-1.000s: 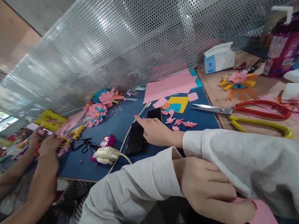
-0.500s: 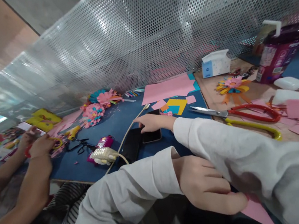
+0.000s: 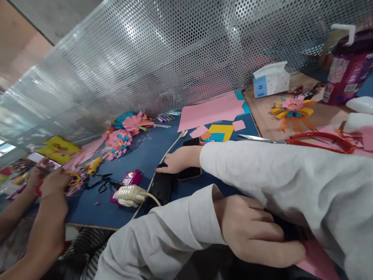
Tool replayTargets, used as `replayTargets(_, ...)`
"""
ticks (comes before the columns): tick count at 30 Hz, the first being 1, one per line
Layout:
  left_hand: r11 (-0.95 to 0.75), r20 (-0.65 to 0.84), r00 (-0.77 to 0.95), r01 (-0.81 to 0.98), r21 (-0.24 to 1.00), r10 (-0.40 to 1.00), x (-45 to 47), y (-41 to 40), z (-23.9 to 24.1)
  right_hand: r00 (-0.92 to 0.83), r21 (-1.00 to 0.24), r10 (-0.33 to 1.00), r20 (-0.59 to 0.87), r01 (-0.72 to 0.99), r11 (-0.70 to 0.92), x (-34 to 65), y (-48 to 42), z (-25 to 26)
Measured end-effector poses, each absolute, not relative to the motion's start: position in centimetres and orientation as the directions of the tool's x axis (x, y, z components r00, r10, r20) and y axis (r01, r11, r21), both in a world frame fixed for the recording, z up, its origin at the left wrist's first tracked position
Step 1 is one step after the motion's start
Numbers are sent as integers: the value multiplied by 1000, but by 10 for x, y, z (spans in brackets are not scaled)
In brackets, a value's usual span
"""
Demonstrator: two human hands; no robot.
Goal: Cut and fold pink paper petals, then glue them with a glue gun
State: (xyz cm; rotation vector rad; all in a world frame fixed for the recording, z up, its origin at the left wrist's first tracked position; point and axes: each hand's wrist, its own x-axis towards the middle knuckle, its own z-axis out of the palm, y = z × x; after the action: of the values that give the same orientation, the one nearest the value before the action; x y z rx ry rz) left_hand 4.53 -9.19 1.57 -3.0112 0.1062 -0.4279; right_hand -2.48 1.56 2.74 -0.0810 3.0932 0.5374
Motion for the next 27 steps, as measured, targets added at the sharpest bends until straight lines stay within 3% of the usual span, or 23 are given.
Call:
replayTargets(3,-989,328,941,-43,-141,-88,43,-92,14,-996,353,-73,-46,-85,932,-25,15,29)
replayTargets(7,-992,167,983,-62,-112,-81,45,-91,12,-995,372,-101,21,-86,924,-21,17,23)
replayTargets(13,-978,280,953,-59,-198,-114,43,-90,5,-991,391,-104,78,-66,918,-24,23,10)
replayTargets(17,-989,172,981,-67,-129,-89,44,-90,12,-995,383,-66,70,-35,923,-23,20,12)
replayTargets(22,-994,161,982,-84,-73,-95,48,-93,21,-976,210,-123,182,-84,974,-16,-3,13)
replayTargets(27,-993,91,991,-96,-65,-101,50,-91,29,-969,-8,-236,68,-237,972,-26,-6,21)
